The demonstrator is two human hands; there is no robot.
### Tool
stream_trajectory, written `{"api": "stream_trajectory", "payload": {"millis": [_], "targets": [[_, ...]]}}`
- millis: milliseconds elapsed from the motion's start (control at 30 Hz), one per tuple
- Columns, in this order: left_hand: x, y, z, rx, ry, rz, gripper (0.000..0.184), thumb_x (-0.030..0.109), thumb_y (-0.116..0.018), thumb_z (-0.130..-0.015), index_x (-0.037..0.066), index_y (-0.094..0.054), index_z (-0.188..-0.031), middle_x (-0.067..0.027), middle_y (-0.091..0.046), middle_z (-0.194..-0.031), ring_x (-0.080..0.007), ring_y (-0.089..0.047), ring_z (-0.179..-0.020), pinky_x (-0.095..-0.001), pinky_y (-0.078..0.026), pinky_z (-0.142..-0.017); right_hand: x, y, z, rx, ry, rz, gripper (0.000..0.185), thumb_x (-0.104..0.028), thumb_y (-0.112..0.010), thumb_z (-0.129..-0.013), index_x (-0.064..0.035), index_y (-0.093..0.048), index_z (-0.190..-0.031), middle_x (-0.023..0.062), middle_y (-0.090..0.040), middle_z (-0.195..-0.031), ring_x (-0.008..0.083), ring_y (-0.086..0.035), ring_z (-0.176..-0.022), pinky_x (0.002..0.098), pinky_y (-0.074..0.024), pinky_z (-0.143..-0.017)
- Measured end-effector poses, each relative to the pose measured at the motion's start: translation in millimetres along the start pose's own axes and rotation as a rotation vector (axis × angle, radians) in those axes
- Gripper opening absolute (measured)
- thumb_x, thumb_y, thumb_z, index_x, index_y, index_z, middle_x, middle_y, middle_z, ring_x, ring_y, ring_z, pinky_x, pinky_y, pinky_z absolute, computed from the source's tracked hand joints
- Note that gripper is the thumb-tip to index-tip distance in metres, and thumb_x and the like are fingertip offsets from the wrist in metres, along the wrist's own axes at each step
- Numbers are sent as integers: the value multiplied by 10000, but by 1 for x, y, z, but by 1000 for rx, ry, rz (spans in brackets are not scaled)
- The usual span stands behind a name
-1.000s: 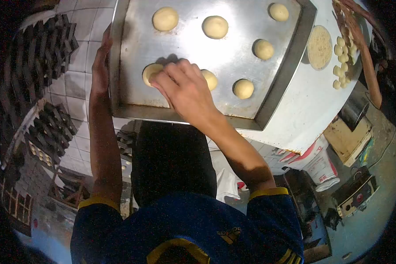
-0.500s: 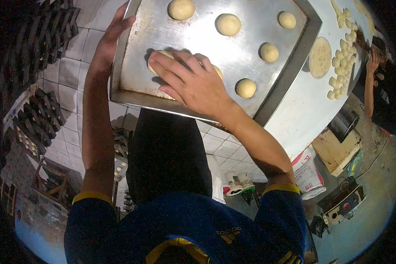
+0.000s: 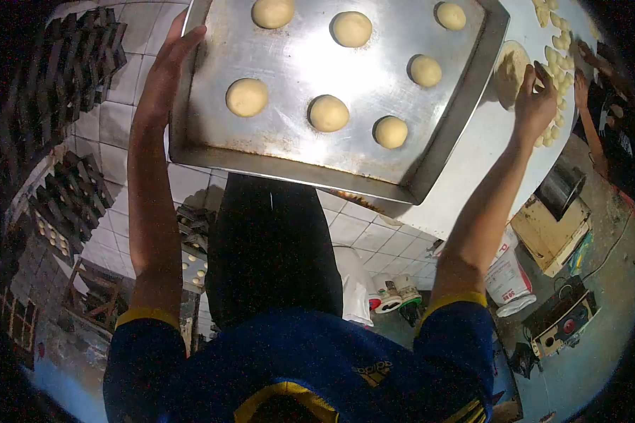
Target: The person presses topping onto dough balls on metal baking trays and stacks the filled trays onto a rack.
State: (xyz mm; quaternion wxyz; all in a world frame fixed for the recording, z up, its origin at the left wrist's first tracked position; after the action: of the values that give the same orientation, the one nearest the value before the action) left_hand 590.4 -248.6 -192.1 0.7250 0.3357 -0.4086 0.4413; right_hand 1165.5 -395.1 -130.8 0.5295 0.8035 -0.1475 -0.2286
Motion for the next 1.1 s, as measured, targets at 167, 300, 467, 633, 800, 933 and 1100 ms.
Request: {"api": "stream_trajectory", "payload": {"millis": [167, 300, 467, 633, 800, 933, 1100], "targets": [[-12, 4, -2, -34, 33, 126, 879, 511, -673, -961, 92, -339, -1659, -154, -490, -1563, -262, -448, -1434, -407, -321, -1202, 24, -19, -16, -282, -98, 174, 406, -469, -713, -977, -179, -788, -1252, 84, -802, -1131, 246, -771, -981, 354, -572, -877], [-8, 2, 3, 40, -15, 3, 993, 644, -698, -902, 133, -334, -1672, -172, -429, -1637, -304, -380, -1519, -463, -266, -1248, 33, -30, -17, -347, -63, 127, 412, -491, -711, -967, -185, -796, -1228, 85, -806, -1100, 245, -776, -966, 351, -569, -870], [-18, 9, -3, 74, 24, -54, 978, 662, -691, -902, 143, -361, -1662, -157, -387, -1672, -297, -334, -1552, -454, -247, -1259, 31, -31, -21, -336, 47, 228, 378, -449, -723, -970, -177, -796, -1224, 85, -806, -1085, 229, -773, -938, 341, -571, -845], [-16, 8, -5, 106, 41, -103, 944, 663, -685, -904, 160, -397, -1649, -135, -390, -1673, -288, -340, -1550, -442, -236, -1263, 31, -10, -15, -235, -88, -117, 451, -430, -745, -977, -64, -782, -1238, 88, -800, -1092, 168, -721, -1002, 305, -524, -921], [-11, 7, -3, 88, 31, -126, 865, 614, -657, -949, 170, -404, -1647, -123, -431, -1642, -262, -368, -1527, -425, -244, -1256, -48, 41, 49, -230, -365, -665, 405, -337, -763, -991, -5, -768, -1223, 70, -771, -1140, 154, -663, -1106, 330, -453, -1058], [-22, 9, -6, 93, 59, -22, 804, 575, -640, -984, 170, -413, -1641, -119, -488, -1594, -246, -419, -1485, -407, -269, -1240, -133, 44, 129, -542, -322, -794, 246, -219, -751, -997, -24, -789, -1142, 52, -776, -1097, 132, -655, -1051, 308, -482, -986], [-17, 7, -6, 83, 119, -44, 824, 585, -652, -973, 170, -411, -1643, -126, -517, -1565, -253, -463, -1451, -415, -313, -1218, -219, 16, 187, -666, 82, -729, 121, -99, -777, -927, -69, -810, -1040, 54, -758, -972, 195, -645, -875, 337, -517, -804]]}}
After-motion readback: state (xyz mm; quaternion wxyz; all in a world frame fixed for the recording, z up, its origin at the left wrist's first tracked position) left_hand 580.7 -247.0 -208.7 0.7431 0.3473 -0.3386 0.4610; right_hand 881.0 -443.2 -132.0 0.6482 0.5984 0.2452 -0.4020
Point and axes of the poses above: each hand's wrist, its own z-axis away from the middle knuckle, its own y-axis out of the back of the hand, x = y × z, the point moved 2 cm from there along -z, towards the middle knuckle
